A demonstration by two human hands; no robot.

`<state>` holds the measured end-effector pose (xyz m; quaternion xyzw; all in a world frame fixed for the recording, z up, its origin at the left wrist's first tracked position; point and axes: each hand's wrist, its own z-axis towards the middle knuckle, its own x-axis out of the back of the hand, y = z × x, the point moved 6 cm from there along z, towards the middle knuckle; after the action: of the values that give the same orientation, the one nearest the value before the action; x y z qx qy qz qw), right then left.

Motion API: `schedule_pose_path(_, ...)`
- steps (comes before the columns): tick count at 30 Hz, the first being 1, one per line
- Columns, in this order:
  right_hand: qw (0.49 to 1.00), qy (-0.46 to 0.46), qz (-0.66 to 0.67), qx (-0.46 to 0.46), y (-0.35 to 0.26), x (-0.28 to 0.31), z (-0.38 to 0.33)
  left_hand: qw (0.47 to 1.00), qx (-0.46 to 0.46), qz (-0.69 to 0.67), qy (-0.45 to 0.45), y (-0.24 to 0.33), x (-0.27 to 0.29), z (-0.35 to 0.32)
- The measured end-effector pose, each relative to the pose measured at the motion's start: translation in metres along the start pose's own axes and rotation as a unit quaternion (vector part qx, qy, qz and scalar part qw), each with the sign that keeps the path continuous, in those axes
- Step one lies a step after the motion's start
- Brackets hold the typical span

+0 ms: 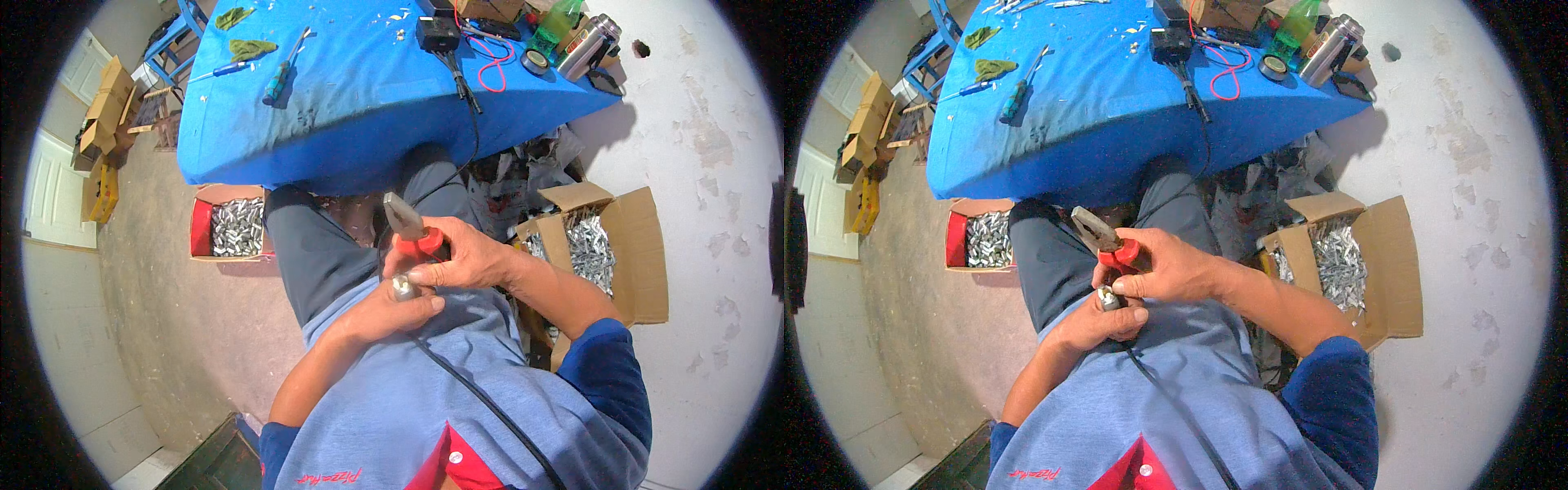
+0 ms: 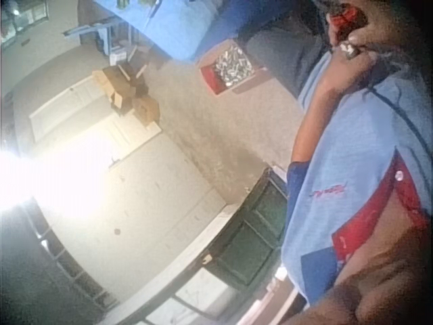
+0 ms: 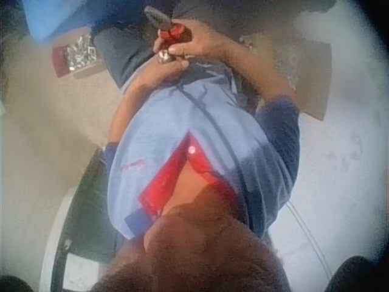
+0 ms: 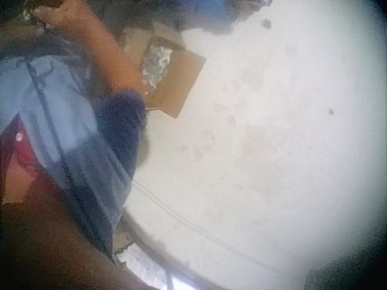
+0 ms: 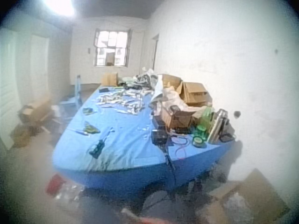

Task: The person uses a pair of pliers and a screwdriver to disassemble a small electronic component by hand. They hold the component, grip and pull at parts with the pliers, and then use the screwdriver to loosen or remove internal elements.

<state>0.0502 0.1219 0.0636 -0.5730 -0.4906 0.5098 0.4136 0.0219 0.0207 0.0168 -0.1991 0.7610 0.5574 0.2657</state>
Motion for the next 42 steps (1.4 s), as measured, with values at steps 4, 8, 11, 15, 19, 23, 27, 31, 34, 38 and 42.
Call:
schedule_pose_path(4,0.999,-0.023,-0.015,0.03,-0.005,-0.004,0.0,0.998,0.004,-0.053,0.045,-0.004,0.0,-0.003)
schedule_pose_path(8,0.992,0.001,-0.122,0.017,-0.009,-0.004,-0.003,1.0,0.014,-0.014,-0.01,-0.006,0.006,0.002)
schedule_pose_path(11,0.979,0.054,-0.197,0.017,-0.016,-0.005,-0.008,0.998,-0.039,0.033,0.034,0.006,0.005,0.003)
schedule_pose_path(15,0.976,0.152,-0.157,0.008,-0.007,-0.004,-0.016,0.98,-0.071,0.119,0.141,0.007,0.013,0.003)
schedule_pose_path(19,0.969,0.242,0.036,-0.015,0.022,0.008,-0.026,0.961,-0.065,0.169,0.21,0.006,0.021,0.003)
schedule_pose_path(23,0.944,0.292,0.128,-0.079,0.058,0.011,-0.049,0.941,-0.063,0.196,0.268,0.007,0.032,-0.005)
schedule_pose_path(27,0.959,0.264,0.017,-0.103,0.067,-0.002,-0.065,0.93,-0.091,0.189,0.303,0.002,0.042,-0.006)
schedule_pose_path(31,0.966,0.246,-0.074,-0.028,0.053,-0.004,-0.061,0.927,-0.106,0.185,0.309,0.004,0.044,-0.01)
schedule_pose_path(34,0.969,0.22,-0.098,-0.059,0.046,-0.001,-0.055,0.911,-0.12,0.211,0.333,0.006,0.049,-0.013)
schedule_pose_path(38,0.909,0.185,-0.372,-0.029,0.029,0.004,-0.055,0.899,-0.127,0.206,0.365,0.008,0.052,-0.014)
schedule_pose_path(42,0.848,0.17,-0.499,-0.043,0.019,-0.003,-0.051,0.903,-0.136,0.167,0.372,0.003,0.057,-0.013)
